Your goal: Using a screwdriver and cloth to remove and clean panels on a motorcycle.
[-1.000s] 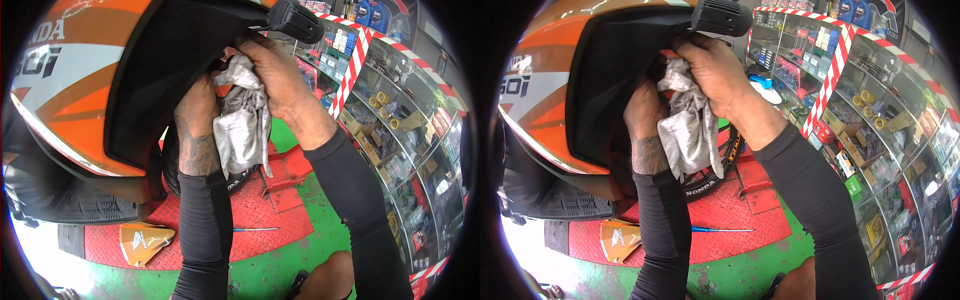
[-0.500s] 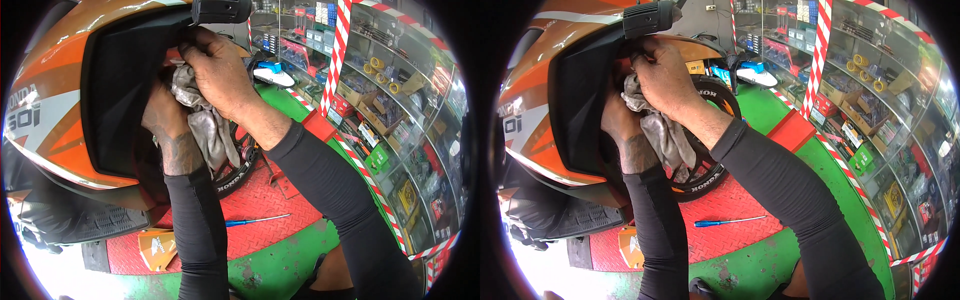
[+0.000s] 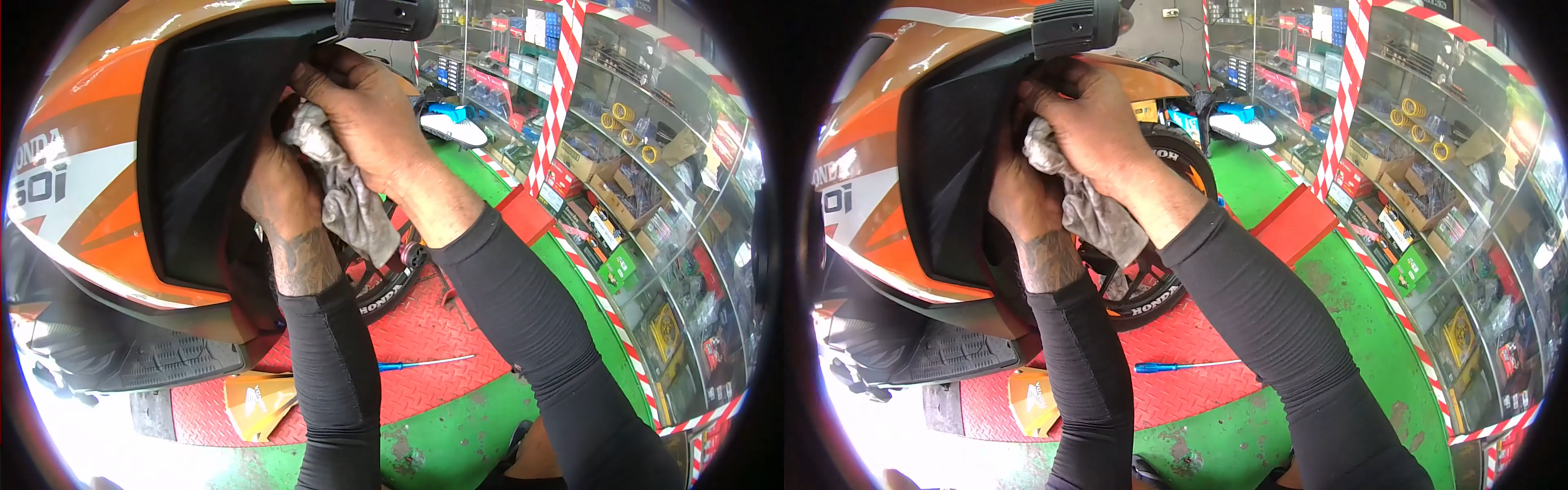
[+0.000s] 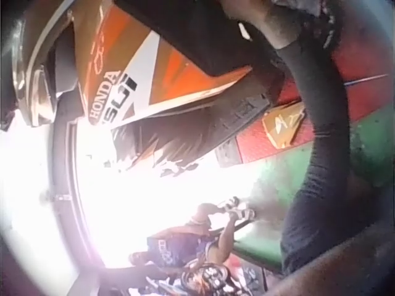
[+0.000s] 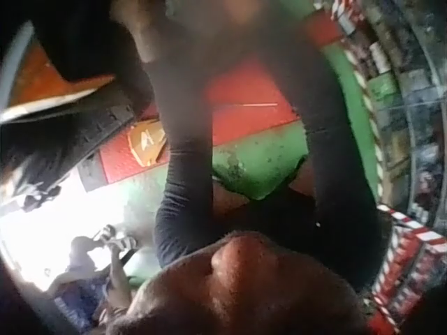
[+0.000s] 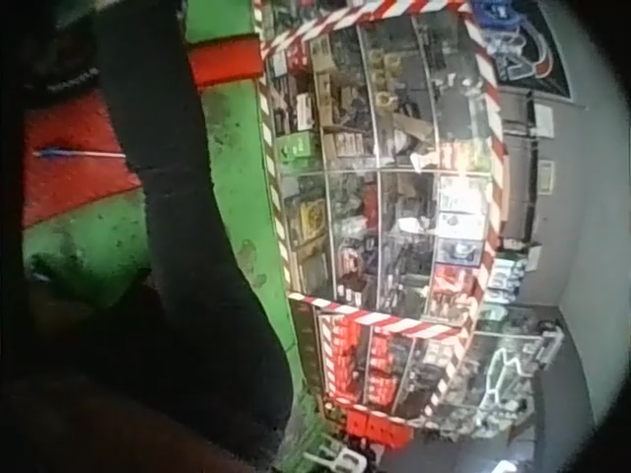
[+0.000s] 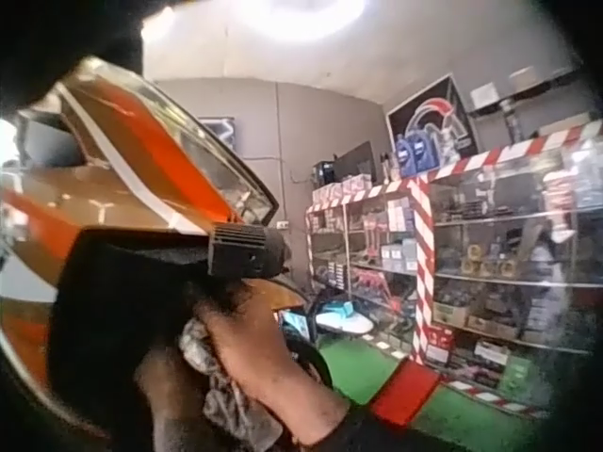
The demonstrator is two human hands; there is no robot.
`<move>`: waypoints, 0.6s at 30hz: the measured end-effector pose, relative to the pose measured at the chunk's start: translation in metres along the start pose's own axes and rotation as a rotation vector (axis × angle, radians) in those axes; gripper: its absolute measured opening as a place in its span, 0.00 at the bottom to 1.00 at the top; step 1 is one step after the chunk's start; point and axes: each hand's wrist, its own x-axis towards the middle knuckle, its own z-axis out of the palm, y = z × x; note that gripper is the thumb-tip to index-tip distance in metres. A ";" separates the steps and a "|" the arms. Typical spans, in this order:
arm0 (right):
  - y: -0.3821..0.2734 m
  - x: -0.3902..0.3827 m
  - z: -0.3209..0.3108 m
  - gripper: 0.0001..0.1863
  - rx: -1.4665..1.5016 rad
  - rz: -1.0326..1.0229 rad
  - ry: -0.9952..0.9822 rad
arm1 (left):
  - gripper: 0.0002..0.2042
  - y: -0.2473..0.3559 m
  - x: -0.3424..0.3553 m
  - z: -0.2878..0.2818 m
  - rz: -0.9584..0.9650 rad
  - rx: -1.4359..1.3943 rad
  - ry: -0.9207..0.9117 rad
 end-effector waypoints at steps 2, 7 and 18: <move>-0.009 -0.001 -0.004 0.08 0.025 0.049 -0.019 | 0.15 0.002 0.001 -0.002 0.014 0.109 -0.051; -0.032 -0.001 -0.002 0.05 0.172 0.373 -0.002 | 0.13 0.000 -0.001 -0.005 0.033 0.134 0.009; -0.038 -0.028 0.014 0.12 -0.316 0.276 0.073 | 0.14 0.019 -0.003 -0.021 -0.023 0.379 -0.131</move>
